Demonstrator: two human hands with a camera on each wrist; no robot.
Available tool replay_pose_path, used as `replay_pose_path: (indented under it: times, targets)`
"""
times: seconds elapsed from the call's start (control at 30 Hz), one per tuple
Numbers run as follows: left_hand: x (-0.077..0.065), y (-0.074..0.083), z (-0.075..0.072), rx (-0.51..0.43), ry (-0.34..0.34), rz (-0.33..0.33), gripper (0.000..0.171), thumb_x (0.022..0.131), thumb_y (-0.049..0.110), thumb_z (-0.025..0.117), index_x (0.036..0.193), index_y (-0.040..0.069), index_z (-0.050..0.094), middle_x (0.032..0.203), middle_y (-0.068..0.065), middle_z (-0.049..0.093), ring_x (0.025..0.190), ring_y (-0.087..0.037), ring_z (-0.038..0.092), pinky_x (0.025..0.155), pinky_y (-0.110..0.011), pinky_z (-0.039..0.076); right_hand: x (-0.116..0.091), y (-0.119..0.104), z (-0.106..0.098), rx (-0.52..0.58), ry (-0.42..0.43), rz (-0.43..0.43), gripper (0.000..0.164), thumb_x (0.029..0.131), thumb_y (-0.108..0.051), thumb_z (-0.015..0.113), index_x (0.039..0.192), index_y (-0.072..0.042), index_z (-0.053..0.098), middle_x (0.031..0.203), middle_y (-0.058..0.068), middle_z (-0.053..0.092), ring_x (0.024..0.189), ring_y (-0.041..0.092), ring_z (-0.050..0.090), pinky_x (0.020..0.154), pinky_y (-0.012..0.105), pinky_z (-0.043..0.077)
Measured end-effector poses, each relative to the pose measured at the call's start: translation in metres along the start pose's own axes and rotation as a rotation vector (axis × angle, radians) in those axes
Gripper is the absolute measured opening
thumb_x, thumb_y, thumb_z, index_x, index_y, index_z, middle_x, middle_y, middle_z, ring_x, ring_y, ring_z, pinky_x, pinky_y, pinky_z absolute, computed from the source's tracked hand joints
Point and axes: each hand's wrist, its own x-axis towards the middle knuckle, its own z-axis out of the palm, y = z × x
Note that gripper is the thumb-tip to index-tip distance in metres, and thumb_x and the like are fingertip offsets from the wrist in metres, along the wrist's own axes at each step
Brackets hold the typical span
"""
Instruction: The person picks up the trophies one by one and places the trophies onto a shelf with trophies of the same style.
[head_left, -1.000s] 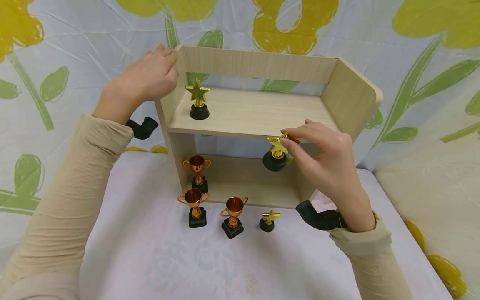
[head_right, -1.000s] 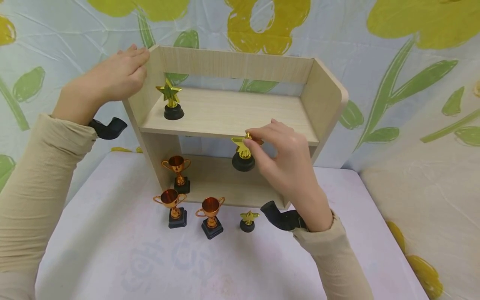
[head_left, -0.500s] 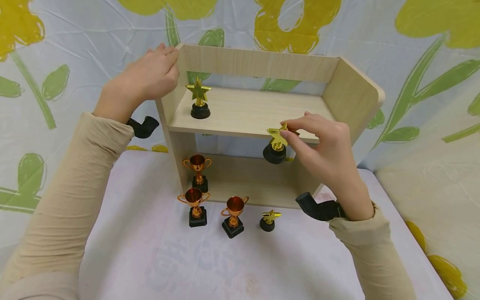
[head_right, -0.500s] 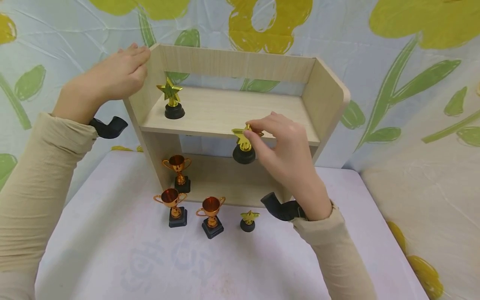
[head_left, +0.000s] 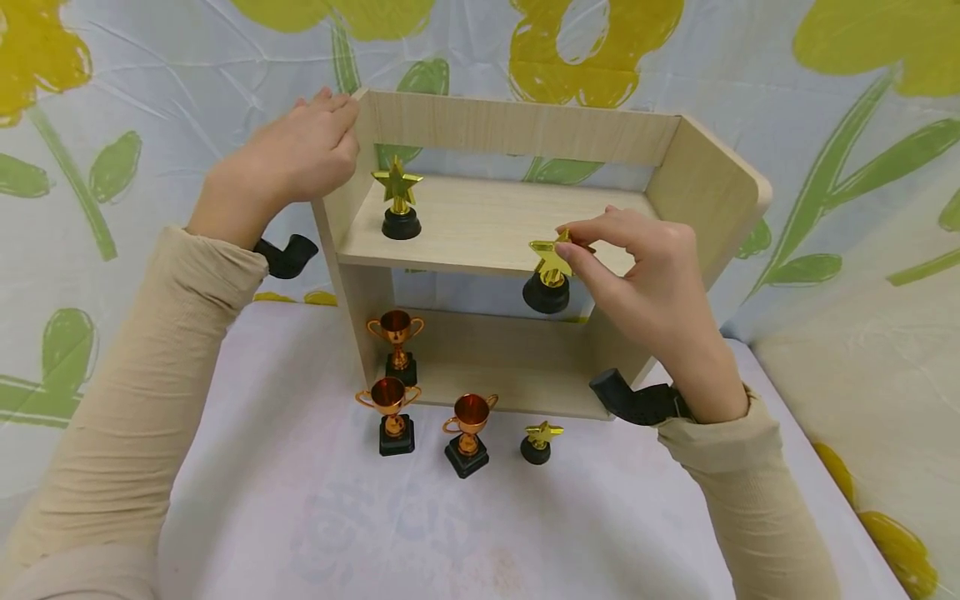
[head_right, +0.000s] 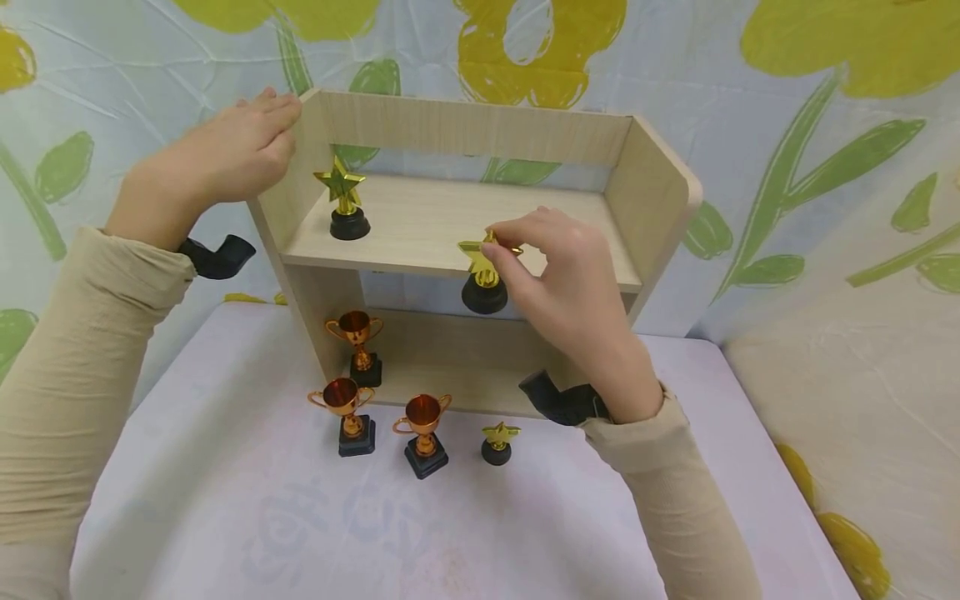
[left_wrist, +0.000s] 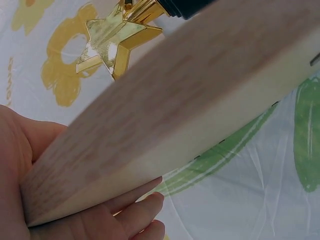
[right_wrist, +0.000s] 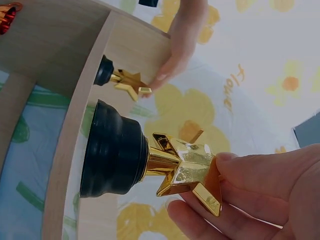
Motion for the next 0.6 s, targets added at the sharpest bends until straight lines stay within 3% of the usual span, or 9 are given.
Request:
replay_pose_path:
  times: [0.13, 0.33, 0.6]
  targets:
    - [0.000, 0.000, 0.000, 0.002, -0.002, -0.001, 0.060, 0.101, 0.021, 0.005, 0.156, -0.004, 0.000, 0.163, -0.021, -0.004, 0.149, -0.036, -0.011, 0.123, -0.045, -0.007, 0.004, 0.000, -0.002, -0.006, -0.002, 0.000, 0.010, 0.085, 0.003, 0.074, 0.094, 0.002, 0.078, 0.086, 0.008, 0.075, 0.079, 0.005, 0.062, 0.066, 0.017, 0.045]
    - [0.000, -0.001, 0.000, 0.003, 0.000, 0.000, 0.060, 0.101, 0.020, 0.005, 0.156, -0.004, 0.001, 0.163, -0.022, -0.003, 0.149, -0.036, -0.011, 0.123, -0.045, -0.007, 0.010, 0.001, -0.003, -0.005, 0.003, 0.028, 0.007, 0.087, 0.001, 0.073, 0.092, 0.001, 0.078, 0.087, 0.007, 0.075, 0.081, 0.009, 0.065, 0.074, 0.016, 0.049]
    - [0.000, 0.000, 0.000, -0.002, -0.004, 0.000, 0.060, 0.101, 0.021, 0.004, 0.156, -0.004, 0.001, 0.164, -0.021, -0.003, 0.149, -0.036, -0.011, 0.123, -0.045, -0.007, 0.017, 0.003, -0.003, 0.003, 0.007, 0.085, 0.009, 0.087, 0.000, 0.072, 0.093, 0.000, 0.079, 0.088, 0.007, 0.075, 0.080, -0.005, 0.063, 0.066, 0.017, 0.047]
